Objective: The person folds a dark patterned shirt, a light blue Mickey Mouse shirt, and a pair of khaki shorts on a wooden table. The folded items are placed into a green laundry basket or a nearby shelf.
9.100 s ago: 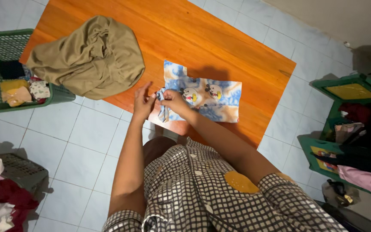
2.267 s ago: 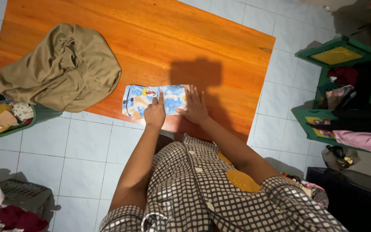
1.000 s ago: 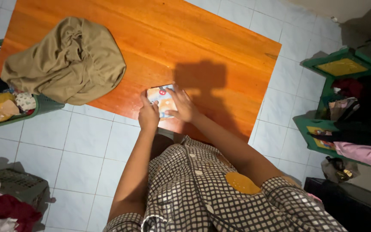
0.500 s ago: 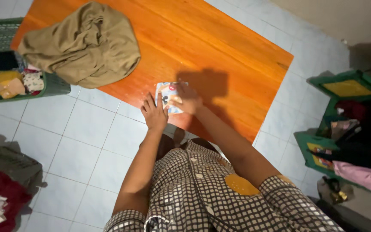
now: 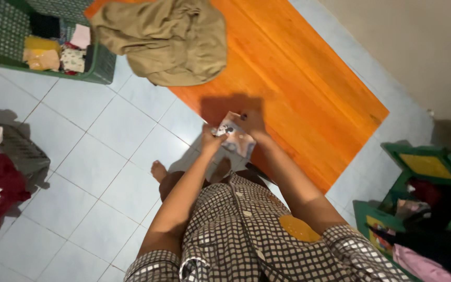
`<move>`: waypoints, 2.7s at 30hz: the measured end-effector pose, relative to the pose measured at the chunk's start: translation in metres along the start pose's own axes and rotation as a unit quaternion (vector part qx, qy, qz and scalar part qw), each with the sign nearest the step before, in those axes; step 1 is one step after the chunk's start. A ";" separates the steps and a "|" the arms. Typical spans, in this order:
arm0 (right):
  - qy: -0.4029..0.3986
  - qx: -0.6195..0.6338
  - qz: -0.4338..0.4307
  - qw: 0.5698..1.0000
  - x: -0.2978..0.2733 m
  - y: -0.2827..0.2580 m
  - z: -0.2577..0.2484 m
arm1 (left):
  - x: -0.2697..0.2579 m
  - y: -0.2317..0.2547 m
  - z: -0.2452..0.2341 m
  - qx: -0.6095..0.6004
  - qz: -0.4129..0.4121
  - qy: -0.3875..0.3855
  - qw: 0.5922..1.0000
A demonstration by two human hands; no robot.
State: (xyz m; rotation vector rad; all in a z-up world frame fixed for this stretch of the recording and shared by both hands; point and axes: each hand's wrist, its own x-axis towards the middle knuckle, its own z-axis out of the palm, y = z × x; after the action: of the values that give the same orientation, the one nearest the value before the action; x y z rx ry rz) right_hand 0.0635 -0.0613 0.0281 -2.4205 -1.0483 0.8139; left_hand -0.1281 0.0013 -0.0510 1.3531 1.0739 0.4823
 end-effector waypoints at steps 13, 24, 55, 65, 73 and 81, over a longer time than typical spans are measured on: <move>-0.295 0.213 -0.038 0.931 0.066 -0.252 0.117 | 0.041 0.120 -0.347 -0.153 -0.147 -0.133 0.968; -0.260 0.487 -0.130 0.824 0.070 -0.517 0.220 | 0.071 0.136 -0.574 -0.403 -0.099 0.094 0.905; -0.184 0.312 -0.143 0.921 0.452 -0.571 0.392 | 0.473 0.000 -0.663 -0.188 -0.218 0.050 0.956; -0.213 0.254 -0.102 0.938 0.544 -0.576 0.512 | 0.647 -0.175 -0.720 0.003 -0.239 -0.033 0.971; -0.188 0.277 -0.085 0.938 0.664 -0.480 0.724 | 0.763 -0.343 -0.705 0.101 -0.186 0.023 0.977; -0.242 0.174 0.033 0.954 0.720 -0.420 0.839 | 0.803 -0.475 -0.688 0.081 -0.225 0.107 0.965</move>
State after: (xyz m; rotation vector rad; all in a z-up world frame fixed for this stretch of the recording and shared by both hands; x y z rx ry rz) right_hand -0.2984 0.8458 -0.6397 -2.0099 -0.8867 1.5281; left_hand -0.4572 0.9223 -0.6727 1.1635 1.5799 0.2074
